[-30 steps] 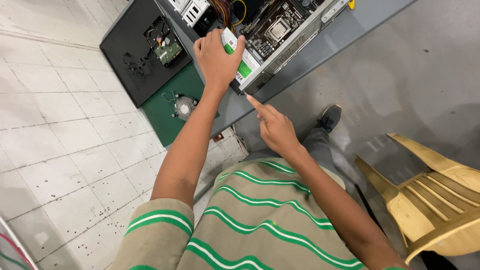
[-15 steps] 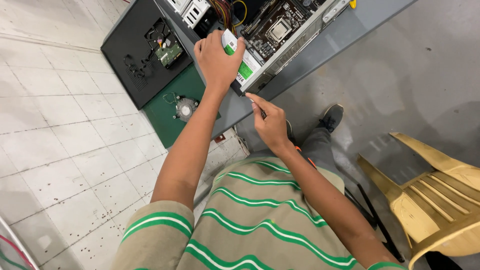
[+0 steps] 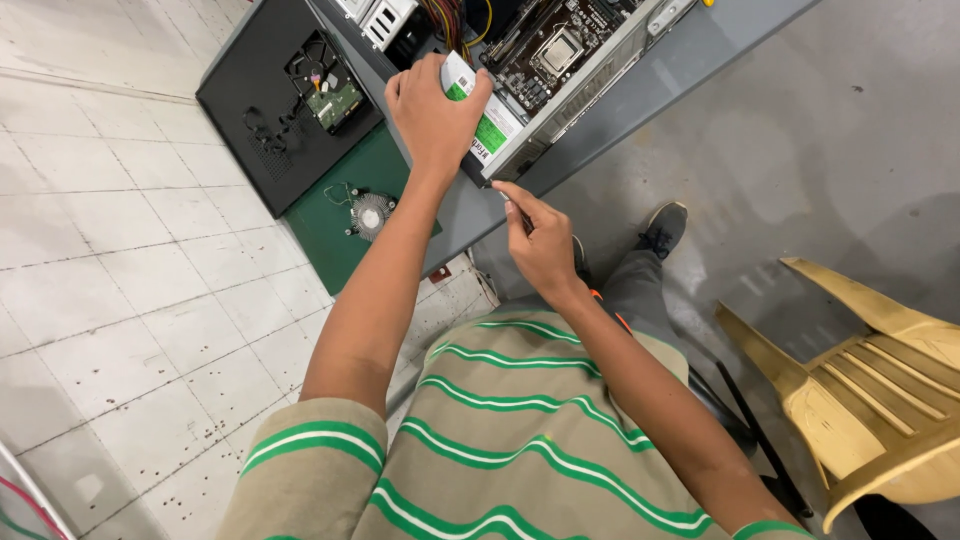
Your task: The person is disassembling a computer case by unscrewing the power supply and removing the side panel to prepare for internal component work.
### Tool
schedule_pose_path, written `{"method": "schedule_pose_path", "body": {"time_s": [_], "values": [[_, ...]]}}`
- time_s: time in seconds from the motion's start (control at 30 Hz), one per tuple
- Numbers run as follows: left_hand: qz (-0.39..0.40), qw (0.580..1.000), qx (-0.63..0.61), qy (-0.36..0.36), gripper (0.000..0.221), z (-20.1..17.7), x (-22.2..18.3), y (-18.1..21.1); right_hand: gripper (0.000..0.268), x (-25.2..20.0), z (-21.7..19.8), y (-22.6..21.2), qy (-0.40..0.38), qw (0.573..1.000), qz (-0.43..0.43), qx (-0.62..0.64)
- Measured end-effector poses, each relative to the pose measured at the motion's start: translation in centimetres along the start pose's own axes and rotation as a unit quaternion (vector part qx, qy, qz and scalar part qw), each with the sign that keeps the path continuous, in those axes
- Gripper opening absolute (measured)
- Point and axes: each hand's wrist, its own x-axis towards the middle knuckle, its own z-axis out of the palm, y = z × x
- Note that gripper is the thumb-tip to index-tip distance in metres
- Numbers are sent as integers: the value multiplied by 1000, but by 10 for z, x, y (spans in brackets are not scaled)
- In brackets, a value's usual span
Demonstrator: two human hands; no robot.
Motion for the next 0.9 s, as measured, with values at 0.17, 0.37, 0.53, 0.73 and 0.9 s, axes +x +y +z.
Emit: {"method": "schedule_pose_path", "body": {"time_s": [0.17, 0.37, 0.53, 0.73, 0.9], "values": [[-3, 1000, -3, -2, 40, -1, 0, 1, 30, 0, 1, 0, 3, 1000, 3, 1], [4, 1000, -1, 4, 39, 1, -1, 0, 29, 1, 1, -1, 11, 999, 24, 18], [10, 1000, -7, 12, 37, 1, -2, 1, 29, 1, 1, -3, 11, 1000, 20, 11], [2, 1000, -15, 11, 42, -1, -2, 3, 23, 5, -2, 0, -4, 997, 73, 30], [-1, 1000, -15, 15, 41, 0, -1, 2, 27, 13, -4, 0, -56, 973, 212, 66]]}}
